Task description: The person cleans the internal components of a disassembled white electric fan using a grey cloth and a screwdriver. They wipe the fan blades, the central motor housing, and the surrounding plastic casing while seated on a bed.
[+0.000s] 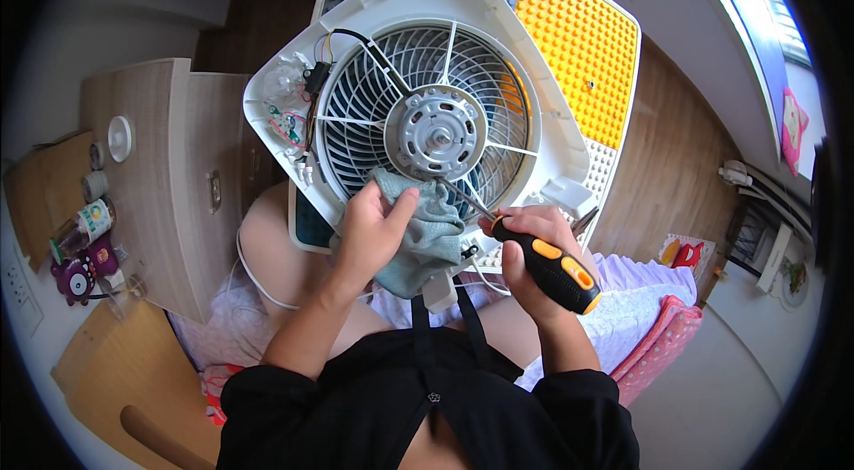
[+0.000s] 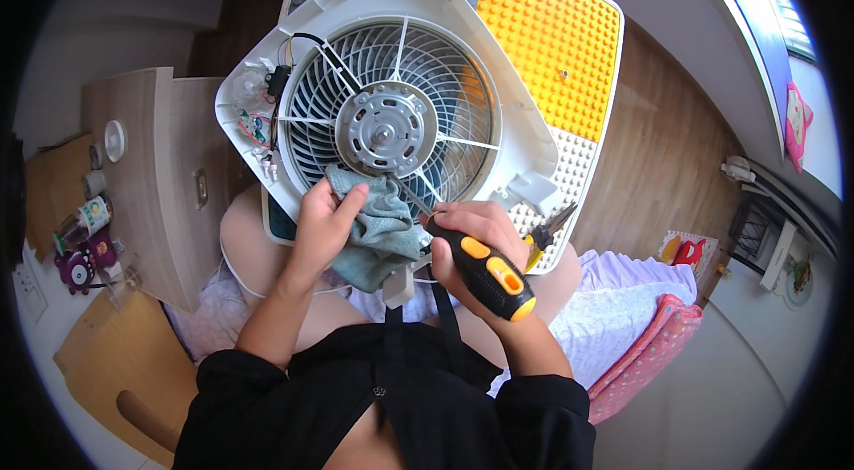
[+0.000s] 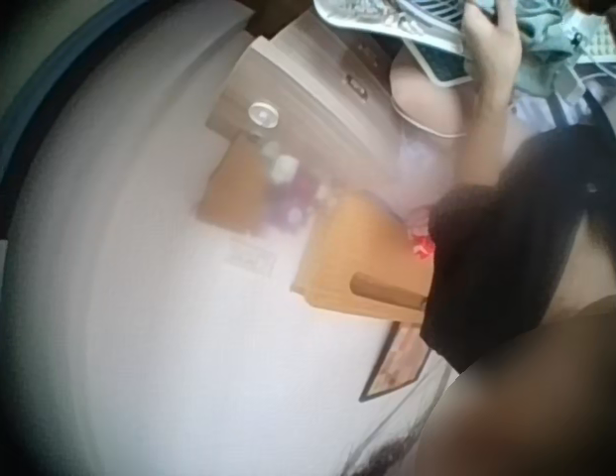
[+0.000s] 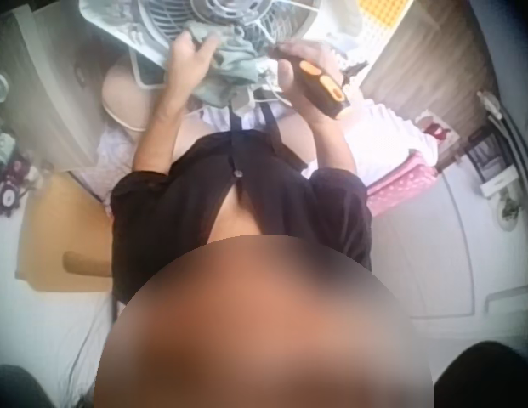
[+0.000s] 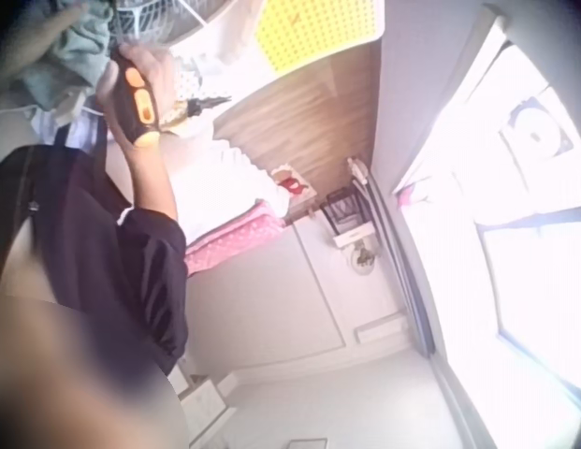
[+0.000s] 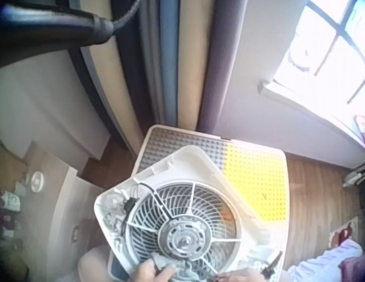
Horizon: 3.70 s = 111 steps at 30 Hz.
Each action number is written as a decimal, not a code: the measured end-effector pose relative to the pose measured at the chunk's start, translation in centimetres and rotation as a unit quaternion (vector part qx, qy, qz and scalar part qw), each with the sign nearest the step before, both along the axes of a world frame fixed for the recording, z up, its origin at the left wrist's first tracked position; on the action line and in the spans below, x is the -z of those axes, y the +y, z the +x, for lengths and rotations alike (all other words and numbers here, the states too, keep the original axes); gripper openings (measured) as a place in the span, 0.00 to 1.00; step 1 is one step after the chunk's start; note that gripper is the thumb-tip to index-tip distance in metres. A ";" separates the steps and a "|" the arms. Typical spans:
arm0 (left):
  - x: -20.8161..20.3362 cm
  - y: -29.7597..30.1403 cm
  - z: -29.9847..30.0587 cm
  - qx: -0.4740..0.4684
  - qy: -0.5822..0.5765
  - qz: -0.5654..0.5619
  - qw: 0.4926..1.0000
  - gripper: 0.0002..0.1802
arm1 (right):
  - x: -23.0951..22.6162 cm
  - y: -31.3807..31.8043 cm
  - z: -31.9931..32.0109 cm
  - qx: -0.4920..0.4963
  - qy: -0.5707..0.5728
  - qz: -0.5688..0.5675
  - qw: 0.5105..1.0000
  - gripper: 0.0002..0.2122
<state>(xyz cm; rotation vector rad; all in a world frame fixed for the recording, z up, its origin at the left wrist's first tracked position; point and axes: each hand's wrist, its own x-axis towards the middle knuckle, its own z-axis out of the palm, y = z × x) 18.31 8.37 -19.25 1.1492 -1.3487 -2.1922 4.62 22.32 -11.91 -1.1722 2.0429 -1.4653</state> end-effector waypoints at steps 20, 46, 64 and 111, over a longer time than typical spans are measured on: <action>-8.0 -1.0 8.4 0.026 0.112 0.296 0.948 0.25 | -4.6 7.2 -1.1 0.174 -0.239 -0.024 0.955 0.01; -14.3 1.7 16.9 0.068 0.094 0.222 0.968 0.19 | 4.5 6.6 -7.8 0.124 -0.057 0.394 0.909 0.12; -4.5 0.3 5.7 0.206 0.044 0.060 0.976 0.14 | -9.6 10.3 0.7 0.193 0.161 0.087 0.964 0.16; -5.8 3.7 3.6 0.125 -0.035 -0.436 0.890 0.17 | 1.2 9.2 8.3 0.157 -0.391 -0.220 0.880 0.12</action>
